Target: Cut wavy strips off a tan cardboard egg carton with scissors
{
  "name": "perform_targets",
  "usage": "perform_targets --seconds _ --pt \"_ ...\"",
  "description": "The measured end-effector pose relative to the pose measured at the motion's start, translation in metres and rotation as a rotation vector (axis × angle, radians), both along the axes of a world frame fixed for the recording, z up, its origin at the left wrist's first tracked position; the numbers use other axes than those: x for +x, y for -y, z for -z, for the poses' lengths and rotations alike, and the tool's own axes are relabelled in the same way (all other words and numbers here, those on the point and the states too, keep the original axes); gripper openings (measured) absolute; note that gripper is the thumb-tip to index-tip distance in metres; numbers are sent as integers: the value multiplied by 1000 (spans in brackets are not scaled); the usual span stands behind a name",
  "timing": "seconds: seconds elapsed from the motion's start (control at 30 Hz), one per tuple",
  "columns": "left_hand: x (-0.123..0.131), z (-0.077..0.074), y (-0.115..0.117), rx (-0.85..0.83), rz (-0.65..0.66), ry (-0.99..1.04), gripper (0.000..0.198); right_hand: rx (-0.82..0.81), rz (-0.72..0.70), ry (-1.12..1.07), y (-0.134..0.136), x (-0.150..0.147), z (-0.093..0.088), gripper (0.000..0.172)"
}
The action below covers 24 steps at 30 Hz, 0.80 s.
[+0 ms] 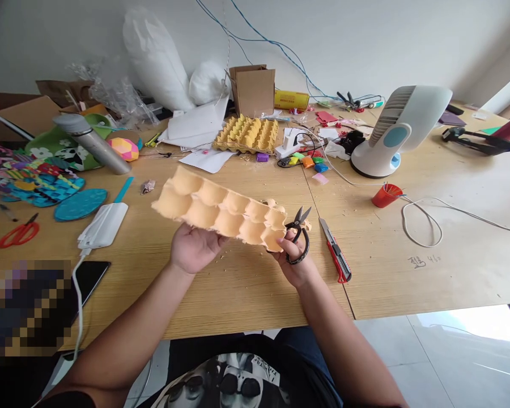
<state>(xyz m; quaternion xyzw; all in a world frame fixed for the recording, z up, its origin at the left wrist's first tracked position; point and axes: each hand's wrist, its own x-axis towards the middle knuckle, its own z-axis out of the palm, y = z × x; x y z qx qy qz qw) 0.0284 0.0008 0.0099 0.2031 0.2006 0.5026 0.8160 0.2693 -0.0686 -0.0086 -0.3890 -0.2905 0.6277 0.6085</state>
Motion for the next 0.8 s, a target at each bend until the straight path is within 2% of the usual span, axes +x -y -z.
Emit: perform_targets --seconds 0.07,0.1,0.2,0.23,0.37,0.43,0.5,0.6,0.7,0.8 --pt "9 4 6 23 50 -37 33 -40 31 -55 -3 -5 3 33" --pt "14 6 10 36 124 -69 33 -51 46 -72 -5 -7 5 34" --pt "25 8 24 163 258 -167 46 29 74 -21 -6 -14 7 36" --pt "28 9 28 200 267 -200 49 77 65 20 -6 -17 7 38" --pt "33 11 32 262 138 -325 41 176 -48 211 -1 -24 11 54" --pt "31 12 29 258 83 -380 38 167 -106 274 0 -22 14 52" --pt "26 14 25 249 63 -423 36 156 -91 282 0 -18 17 45" --pt "19 15 22 234 100 -482 33 101 -28 199 -1 -10 13 40" --pt "17 14 23 274 173 -549 40 42 -72 146 0 -7 4 39" --pt "19 12 26 327 225 -531 52 60 -114 164 1 -10 -2 38"
